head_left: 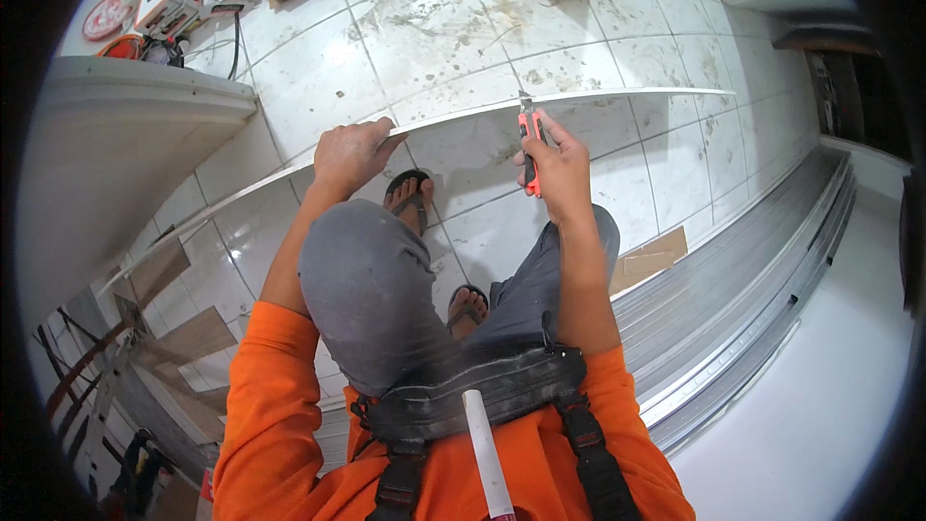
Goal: The person uses a utility knife to score and cut a long white piece of material, then uses a measuring tape to mark a measurement on the board with a pen.
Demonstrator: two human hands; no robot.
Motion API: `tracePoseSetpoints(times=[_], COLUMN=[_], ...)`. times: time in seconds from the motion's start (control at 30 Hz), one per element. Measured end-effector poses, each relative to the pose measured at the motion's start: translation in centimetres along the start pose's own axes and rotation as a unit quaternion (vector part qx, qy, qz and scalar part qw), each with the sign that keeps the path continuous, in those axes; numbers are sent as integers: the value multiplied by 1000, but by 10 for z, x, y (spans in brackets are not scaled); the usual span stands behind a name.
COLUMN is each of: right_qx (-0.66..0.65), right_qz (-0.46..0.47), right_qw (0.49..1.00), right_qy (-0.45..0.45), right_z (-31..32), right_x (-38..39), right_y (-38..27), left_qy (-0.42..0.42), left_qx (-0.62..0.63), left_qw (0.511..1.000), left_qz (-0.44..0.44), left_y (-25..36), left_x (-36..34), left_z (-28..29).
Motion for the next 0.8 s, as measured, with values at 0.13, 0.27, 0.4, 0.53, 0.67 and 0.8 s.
tracePoseSetpoints(times=[0.13, 0.27, 0.4, 0.53, 0.67, 0.8], right_qx=[-11, -2, 18, 1, 5, 24], right_qz=[-18, -1, -11, -22, -13, -19], right_qw=[999, 1000, 1000, 999, 1000, 999], right_qy=[-30, -8, -15, -44, -25, -44], right_z=[-4, 1, -12, -13, -10, -23], right_x=[8, -4, 3, 10, 1, 11], right_y=[-2, -2, -4, -3, -2, -5], left_qy=[4, 1, 17, 34, 42, 56], left_qx=[8, 0, 12, 10, 16, 21], left_qw=[1000, 1000, 1000, 999, 999, 998], left_qz=[1, 0, -6, -19, -28, -37], left_y=[-2, 0, -2, -1, 3, 2], left_x=[1, -2, 2, 3, 2, 5], left_z=[1, -1, 0, 1, 2, 3])
Point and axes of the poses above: each hand's wrist, its own x-axis away from the middle knuckle, its own z-axis out of the back of the hand, y = z × x, the point moved 10 cm from there along -x, towards the middle knuckle, and after that the axes turned 8 degrees about x, right-handed, at the moved point
